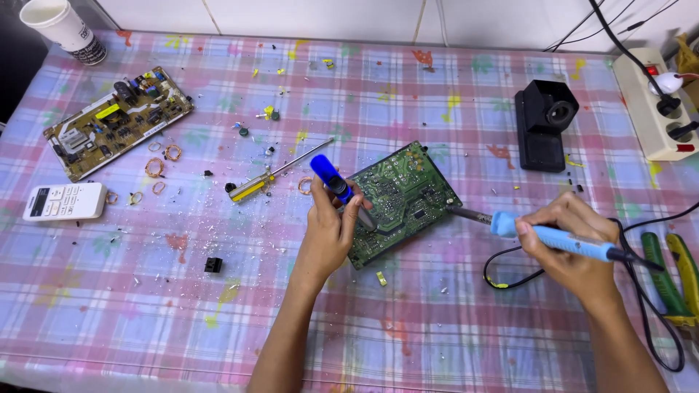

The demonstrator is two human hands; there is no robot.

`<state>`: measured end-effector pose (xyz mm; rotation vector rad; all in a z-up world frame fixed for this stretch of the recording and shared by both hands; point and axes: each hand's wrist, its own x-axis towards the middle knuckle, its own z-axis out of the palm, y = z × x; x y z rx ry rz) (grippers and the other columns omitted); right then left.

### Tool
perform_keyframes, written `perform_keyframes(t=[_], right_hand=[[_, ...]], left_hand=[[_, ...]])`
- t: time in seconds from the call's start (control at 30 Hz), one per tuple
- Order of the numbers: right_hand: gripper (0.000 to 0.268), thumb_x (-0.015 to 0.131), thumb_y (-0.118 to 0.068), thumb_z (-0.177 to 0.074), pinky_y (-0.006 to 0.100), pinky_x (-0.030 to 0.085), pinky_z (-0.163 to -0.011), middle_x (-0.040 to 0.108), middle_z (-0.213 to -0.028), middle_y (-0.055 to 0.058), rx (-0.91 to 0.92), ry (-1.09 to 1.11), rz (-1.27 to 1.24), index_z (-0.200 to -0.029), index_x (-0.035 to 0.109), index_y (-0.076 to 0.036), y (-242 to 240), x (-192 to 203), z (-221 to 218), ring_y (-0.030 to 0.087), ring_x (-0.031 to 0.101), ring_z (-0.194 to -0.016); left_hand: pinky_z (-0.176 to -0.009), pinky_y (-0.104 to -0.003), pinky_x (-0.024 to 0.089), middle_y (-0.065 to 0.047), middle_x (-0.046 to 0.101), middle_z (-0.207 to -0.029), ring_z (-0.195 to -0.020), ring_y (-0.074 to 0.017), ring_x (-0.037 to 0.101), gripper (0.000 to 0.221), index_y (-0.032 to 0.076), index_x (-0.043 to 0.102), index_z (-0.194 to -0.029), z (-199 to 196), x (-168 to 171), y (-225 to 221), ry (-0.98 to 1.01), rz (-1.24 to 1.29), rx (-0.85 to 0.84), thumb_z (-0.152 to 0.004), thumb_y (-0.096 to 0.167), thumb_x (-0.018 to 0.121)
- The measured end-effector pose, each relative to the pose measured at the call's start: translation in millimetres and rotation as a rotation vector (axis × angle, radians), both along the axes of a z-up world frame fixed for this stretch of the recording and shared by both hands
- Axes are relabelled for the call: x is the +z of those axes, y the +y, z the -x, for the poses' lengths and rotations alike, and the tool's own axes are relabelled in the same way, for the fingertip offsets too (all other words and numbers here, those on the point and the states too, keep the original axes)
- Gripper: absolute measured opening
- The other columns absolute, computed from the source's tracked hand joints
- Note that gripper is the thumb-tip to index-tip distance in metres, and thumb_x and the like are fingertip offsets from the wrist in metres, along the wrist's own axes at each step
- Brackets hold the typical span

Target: A person is desoldering components from a printed circuit board using a soldering iron and a manual desoldering pump on a workbench.

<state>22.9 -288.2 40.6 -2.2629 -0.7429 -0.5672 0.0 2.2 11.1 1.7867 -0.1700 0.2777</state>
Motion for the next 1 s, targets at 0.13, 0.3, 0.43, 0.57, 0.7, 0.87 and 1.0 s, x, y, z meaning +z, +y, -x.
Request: perform_keyframes(t=[0.13, 0.3, 0.43, 0.57, 0.7, 0.87, 1.0], right_hand=[[0.016, 0.062, -0.012, -0.085, 0.026, 0.037, -0.055, 0.053, -0.067, 0.007, -0.001, 0.095, 0.006, -0.072, 0.060, -0.002, 2.9, 12.8, -16.4, 0.015, 0.049, -0.059], [0.023, 0.061, -0.016, -0.086, 0.027, 0.033, -0.053, 0.052, -0.063, 0.005, 0.008, 0.187, 0.033, -0.067, 0.057, -0.004, 1.1, 16.8, -35.8, 0.014, 0.045, -0.057], [0.024, 0.059, -0.017, -0.086, 0.027, 0.034, -0.051, 0.053, -0.062, 0.005, 0.020, 0.187, 0.031, -0.066, 0.057, -0.004, 1.9, 15.1, -35.5, 0.014, 0.046, -0.055], [0.027, 0.058, -0.019, -0.085, 0.027, 0.033, -0.053, 0.051, -0.059, 0.004, 0.022, 0.182, 0.023, -0.062, 0.054, -0.005, 5.2, 16.9, -30.3, 0.014, 0.044, -0.056], [0.026, 0.060, -0.018, -0.085, 0.028, 0.032, -0.055, 0.051, -0.063, 0.003, 0.014, 0.293, 0.021, -0.063, 0.055, -0.006, 11.1, 24.3, -30.5, 0.013, 0.045, -0.058], [0.021, 0.061, -0.020, -0.083, 0.027, 0.035, -0.054, 0.054, -0.068, 0.002, -0.005, 0.369, 0.071, -0.067, 0.059, -0.007, 18.0, 35.0, -36.7, 0.013, 0.049, -0.058], [0.020, 0.062, -0.031, -0.082, 0.033, 0.027, -0.076, 0.060, -0.071, -0.008, -0.116, 0.355, 0.213, -0.068, 0.063, -0.017, 19.1, 42.7, -35.5, 0.006, 0.055, -0.057]], left_hand=[[-0.065, -0.029, 0.053, -0.009, 0.056, -0.085, -0.061, -0.0171, 0.063, 0.031, 0.006, 0.023, -0.118, -1.0, -2.5, 0.7, -0.037, -0.033, 0.003, -0.095, 0.020, 0.037], [-0.065, -0.030, 0.056, -0.010, 0.055, -0.098, -0.083, -0.0200, 0.066, 0.035, 0.004, 0.021, -0.119, -1.7, -11.2, 0.3, -0.019, -0.087, -0.004, -0.094, 0.019, 0.040], [-0.068, -0.030, 0.056, -0.010, 0.055, -0.098, -0.086, -0.0194, 0.065, 0.036, 0.003, 0.023, -0.119, -1.1, -11.5, 4.1, 0.003, -0.058, 0.020, -0.093, 0.020, 0.041], [-0.066, -0.031, 0.058, -0.011, 0.055, -0.098, -0.082, -0.0213, 0.066, 0.037, 0.005, 0.020, -0.121, -2.7, -11.8, 4.2, -0.037, -0.048, 0.054, -0.094, 0.022, 0.039], [-0.059, -0.029, 0.059, -0.010, 0.054, -0.100, -0.079, -0.0185, 0.067, 0.043, 0.005, 0.015, -0.128, -3.8, -10.7, 3.0, -0.062, -0.066, 0.124, -0.095, 0.021, 0.038], [-0.059, -0.029, 0.059, -0.010, 0.054, -0.096, -0.077, -0.0176, 0.066, 0.037, 0.006, 0.019, -0.123, -3.5, -7.5, 2.8, -0.068, -0.060, 0.126, -0.095, 0.021, 0.038], [-0.060, -0.029, 0.058, -0.009, 0.059, -0.087, -0.069, -0.0177, 0.066, 0.036, 0.007, 0.018, -0.123, -4.7, -7.0, 4.1, -0.051, -0.046, 0.140, -0.095, 0.019, 0.037]])
